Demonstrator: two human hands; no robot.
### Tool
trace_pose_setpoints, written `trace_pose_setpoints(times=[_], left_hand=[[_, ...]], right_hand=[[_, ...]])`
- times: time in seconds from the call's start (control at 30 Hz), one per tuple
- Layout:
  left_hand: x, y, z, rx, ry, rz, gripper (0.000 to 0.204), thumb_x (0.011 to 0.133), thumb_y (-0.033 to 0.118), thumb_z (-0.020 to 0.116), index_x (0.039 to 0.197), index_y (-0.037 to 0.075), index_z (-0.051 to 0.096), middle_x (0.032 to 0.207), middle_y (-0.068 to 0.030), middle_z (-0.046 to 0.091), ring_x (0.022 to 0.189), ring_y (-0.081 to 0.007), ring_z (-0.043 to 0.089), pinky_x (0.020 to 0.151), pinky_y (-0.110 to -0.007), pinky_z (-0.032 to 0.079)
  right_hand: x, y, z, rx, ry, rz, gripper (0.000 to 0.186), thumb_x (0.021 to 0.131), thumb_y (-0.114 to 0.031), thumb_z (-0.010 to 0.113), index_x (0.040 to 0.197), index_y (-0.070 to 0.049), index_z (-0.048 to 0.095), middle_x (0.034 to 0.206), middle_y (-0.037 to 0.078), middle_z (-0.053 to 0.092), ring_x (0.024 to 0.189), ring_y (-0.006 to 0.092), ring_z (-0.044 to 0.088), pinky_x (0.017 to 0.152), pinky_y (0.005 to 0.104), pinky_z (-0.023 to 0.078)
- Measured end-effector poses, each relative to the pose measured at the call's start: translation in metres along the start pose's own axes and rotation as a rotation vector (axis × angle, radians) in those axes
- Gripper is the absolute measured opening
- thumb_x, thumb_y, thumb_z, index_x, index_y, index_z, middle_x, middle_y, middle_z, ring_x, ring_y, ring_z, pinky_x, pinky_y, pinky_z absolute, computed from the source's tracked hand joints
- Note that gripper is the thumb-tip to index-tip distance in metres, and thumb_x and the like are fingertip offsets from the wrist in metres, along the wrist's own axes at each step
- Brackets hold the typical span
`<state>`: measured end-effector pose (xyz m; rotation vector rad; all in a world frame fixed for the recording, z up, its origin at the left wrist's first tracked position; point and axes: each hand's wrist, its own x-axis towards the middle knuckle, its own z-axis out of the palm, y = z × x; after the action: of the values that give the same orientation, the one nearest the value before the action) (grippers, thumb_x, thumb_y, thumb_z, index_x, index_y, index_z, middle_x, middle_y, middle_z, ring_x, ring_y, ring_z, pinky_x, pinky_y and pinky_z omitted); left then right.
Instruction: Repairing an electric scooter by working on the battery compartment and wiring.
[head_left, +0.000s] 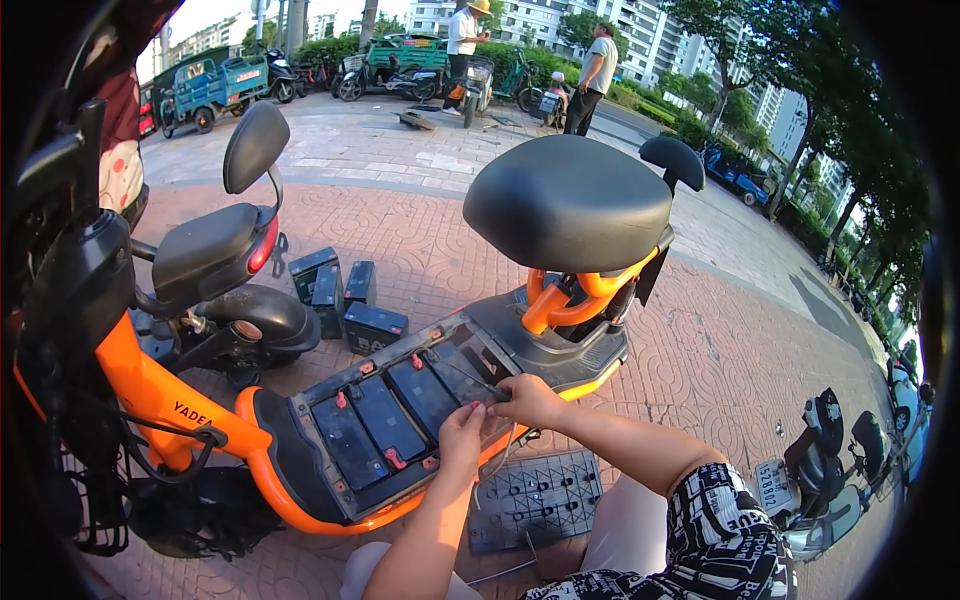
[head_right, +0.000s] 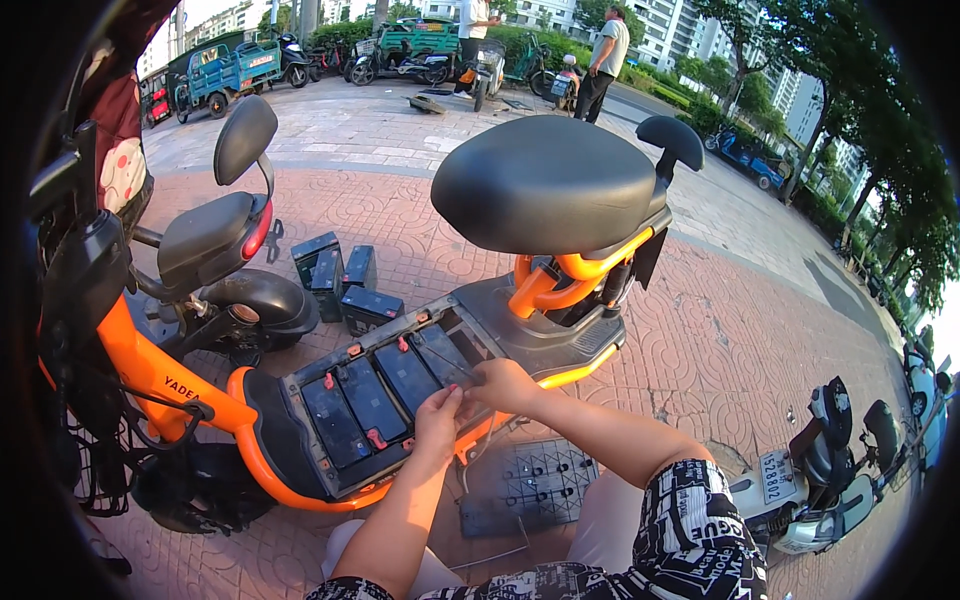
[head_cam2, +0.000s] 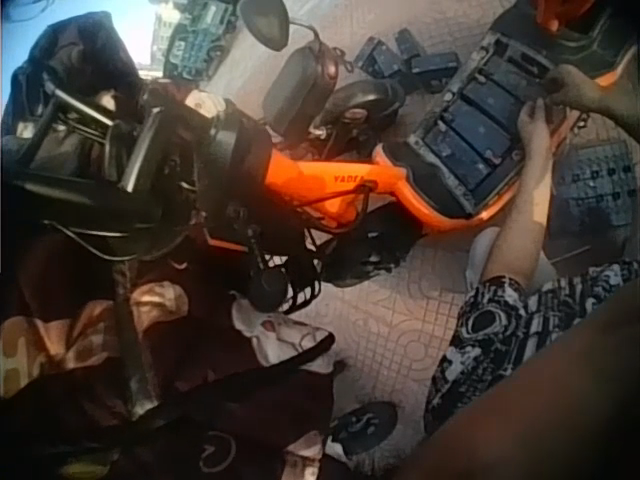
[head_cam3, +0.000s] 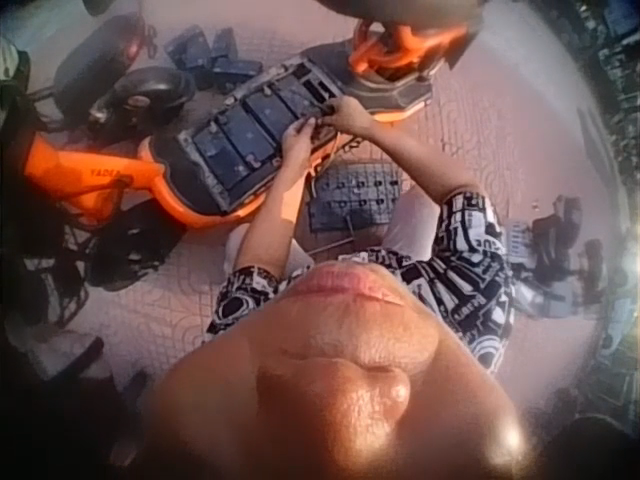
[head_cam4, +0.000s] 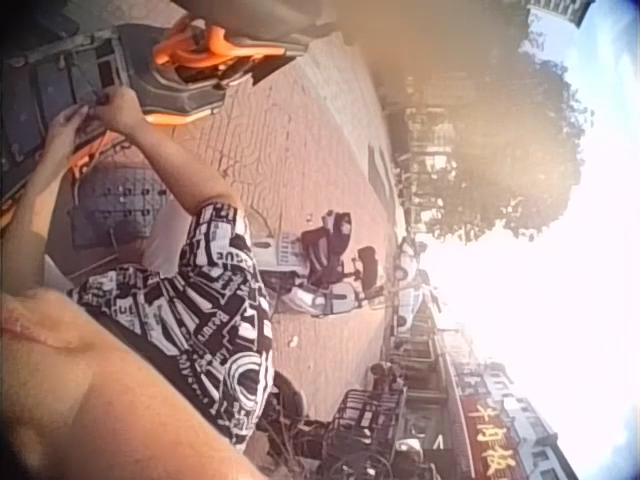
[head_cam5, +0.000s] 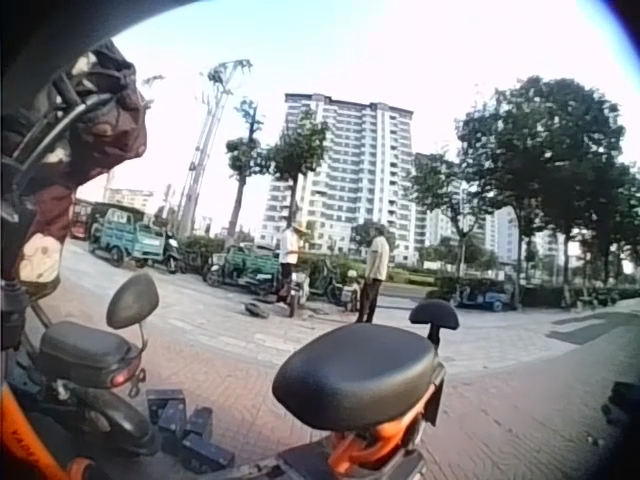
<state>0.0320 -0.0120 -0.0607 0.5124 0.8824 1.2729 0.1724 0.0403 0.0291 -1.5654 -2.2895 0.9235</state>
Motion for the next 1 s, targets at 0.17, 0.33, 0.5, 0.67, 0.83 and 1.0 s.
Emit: trace_pose_setpoints(times=[0.17,0.33,0.5,0.67,0.83,1.0], left_hand=[[0.002,-0.007,-0.003,-0.17,-0.039,0.0,0.02,0.099,0.009,0.054,0.115,-0.002,0.061,0.107,-0.0078,0.067,0.097,-0.0168,0.065,0.086,-0.028,0.051],[-0.007,0.006,0.006,-0.175,-0.005,-0.053,0.022,0.099,0.007,0.054,0.117,-0.003,0.06,0.112,-0.0101,0.066,0.102,-0.0187,0.064,0.091,-0.029,0.051],[-0.005,0.014,0.008,-0.099,-0.026,-0.025,0.025,0.098,0.005,0.053,0.121,-0.004,0.058,0.115,-0.0107,0.065,0.104,-0.019,0.064,0.092,-0.029,0.052],[-0.001,0.009,0.01,-0.127,0.036,0.035,0.026,0.098,0.004,0.053,0.122,-0.006,0.057,0.114,-0.0112,0.064,0.097,-0.0166,0.064,0.088,-0.026,0.054],[-0.006,-0.003,0.008,-0.084,0.122,-0.01,0.022,0.097,0.004,0.055,0.117,-0.006,0.058,0.112,-0.0129,0.064,0.093,-0.0165,0.064,0.084,-0.027,0.055],[-0.001,-0.02,0.011,0.099,0.053,-0.003,0.018,0.097,0.005,0.056,0.111,-0.005,0.061,0.102,-0.0105,0.068,0.083,-0.0152,0.066,0.076,-0.025,0.054]], right_hand=[[0.004,0.005,0.005,-0.014,0.035,0.008,0.03,0.08,-0.023,0.075,0.094,0.003,0.069,0.08,0.016,0.069,0.075,0.0226,0.066,0.071,0.0337,0.052],[0.003,0.007,0.006,0.111,0.077,0.008,0.03,0.082,-0.021,0.075,0.098,0.003,0.066,0.081,0.011,0.068,0.073,0.0176,0.064,0.069,0.0297,0.052],[0.007,-0.002,-0.001,0.132,-0.006,0.067,0.029,0.086,-0.022,0.073,0.099,0.003,0.066,0.081,0.009,0.068,0.07,0.0143,0.063,0.064,0.0273,0.053],[0.014,-0.005,-0.004,0.339,0.007,0.142,0.031,0.086,-0.023,0.071,0.1,0.004,0.066,0.089,0.013,0.07,0.072,0.017,0.067,0.062,0.0292,0.054],[0.024,-0.011,0.006,0.62,0.143,0.266,0.028,0.088,-0.022,0.071,0.099,0.003,0.066,0.086,0.01,0.07,0.069,0.0147,0.064,0.058,0.0288,0.053],[0.043,0.005,0.008,0.72,0.21,0.294,0.019,0.087,-0.018,0.074,0.087,-0.001,0.065,0.069,0.004,0.063,0.056,0.0108,0.054,0.047,0.0267,0.041]])
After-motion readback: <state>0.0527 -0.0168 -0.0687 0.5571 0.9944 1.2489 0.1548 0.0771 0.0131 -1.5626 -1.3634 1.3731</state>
